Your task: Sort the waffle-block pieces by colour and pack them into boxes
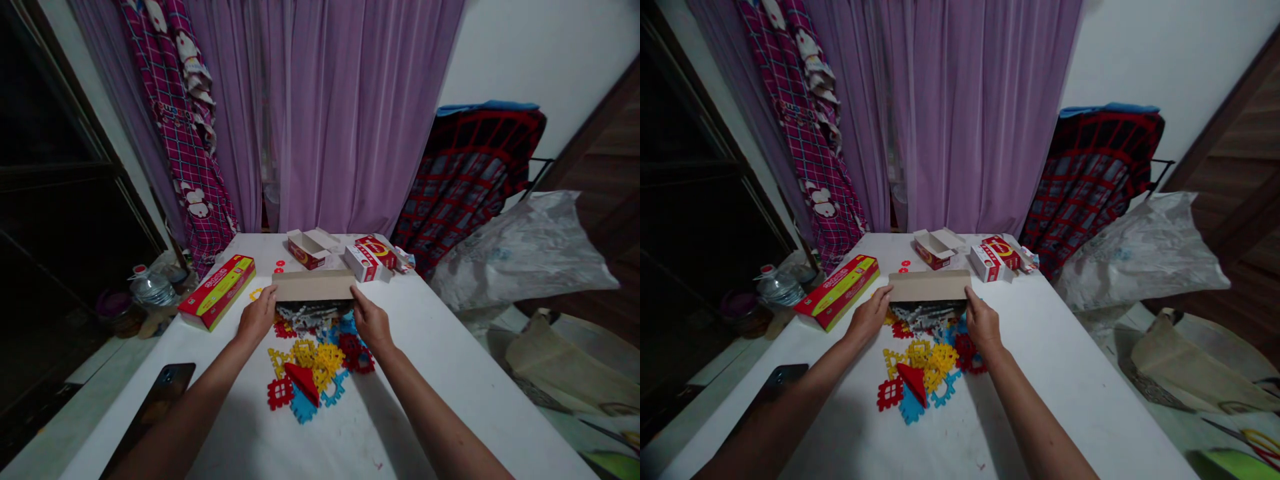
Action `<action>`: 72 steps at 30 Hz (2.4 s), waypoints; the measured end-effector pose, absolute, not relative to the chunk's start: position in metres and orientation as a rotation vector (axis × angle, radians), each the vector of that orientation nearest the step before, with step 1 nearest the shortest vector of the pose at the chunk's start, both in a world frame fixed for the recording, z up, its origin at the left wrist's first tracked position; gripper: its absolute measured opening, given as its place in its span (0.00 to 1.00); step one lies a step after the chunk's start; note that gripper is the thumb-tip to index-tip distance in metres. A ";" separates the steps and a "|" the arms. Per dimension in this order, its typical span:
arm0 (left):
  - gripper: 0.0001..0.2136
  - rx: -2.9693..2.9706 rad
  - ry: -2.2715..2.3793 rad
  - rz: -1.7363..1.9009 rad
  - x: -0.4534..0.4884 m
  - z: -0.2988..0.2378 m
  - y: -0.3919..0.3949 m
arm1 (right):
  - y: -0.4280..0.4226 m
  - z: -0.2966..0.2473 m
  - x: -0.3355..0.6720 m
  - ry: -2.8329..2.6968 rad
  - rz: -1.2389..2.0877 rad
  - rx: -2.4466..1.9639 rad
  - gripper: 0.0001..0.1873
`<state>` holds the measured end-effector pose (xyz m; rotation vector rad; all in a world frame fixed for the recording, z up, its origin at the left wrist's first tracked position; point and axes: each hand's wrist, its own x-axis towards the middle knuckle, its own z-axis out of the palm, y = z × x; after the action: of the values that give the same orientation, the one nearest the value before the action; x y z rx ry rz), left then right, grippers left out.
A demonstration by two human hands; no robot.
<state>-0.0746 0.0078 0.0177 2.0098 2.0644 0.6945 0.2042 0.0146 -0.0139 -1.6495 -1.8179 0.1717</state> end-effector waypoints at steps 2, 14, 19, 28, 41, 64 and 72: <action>0.19 1.992 2.082 0.788 -0.070 0.020 0.005 | 0.014 -0.020 0.204 -1.758 0.154 -1.561 0.26; 0.20 2.070 1.987 0.886 -0.063 0.039 0.020 | 0.031 -0.001 0.209 -1.672 0.054 -1.519 0.26; 0.23 2.150 1.956 0.870 -0.068 0.029 0.020 | 0.027 0.001 0.211 -1.665 0.011 -1.484 0.25; 0.21 2.260 2.176 0.591 -0.078 0.055 0.054 | 0.038 0.010 0.210 -1.640 0.050 -1.455 0.25; 0.20 2.158 2.363 0.376 -0.060 0.104 0.189 | 0.031 -0.035 0.231 -1.423 0.260 -1.377 0.31; 0.15 1.835 2.357 0.094 -0.131 0.100 0.201 | -0.006 -0.103 0.251 -1.230 0.386 -1.540 0.28; 0.28 1.957 2.461 -0.167 -0.191 0.059 0.072 | -0.009 -0.101 0.239 -1.350 0.333 -1.508 0.25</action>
<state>-0.1906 0.0724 0.0589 1.9570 2.4611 -0.1669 0.2389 -0.0086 -0.1010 -1.5078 -1.3495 0.3335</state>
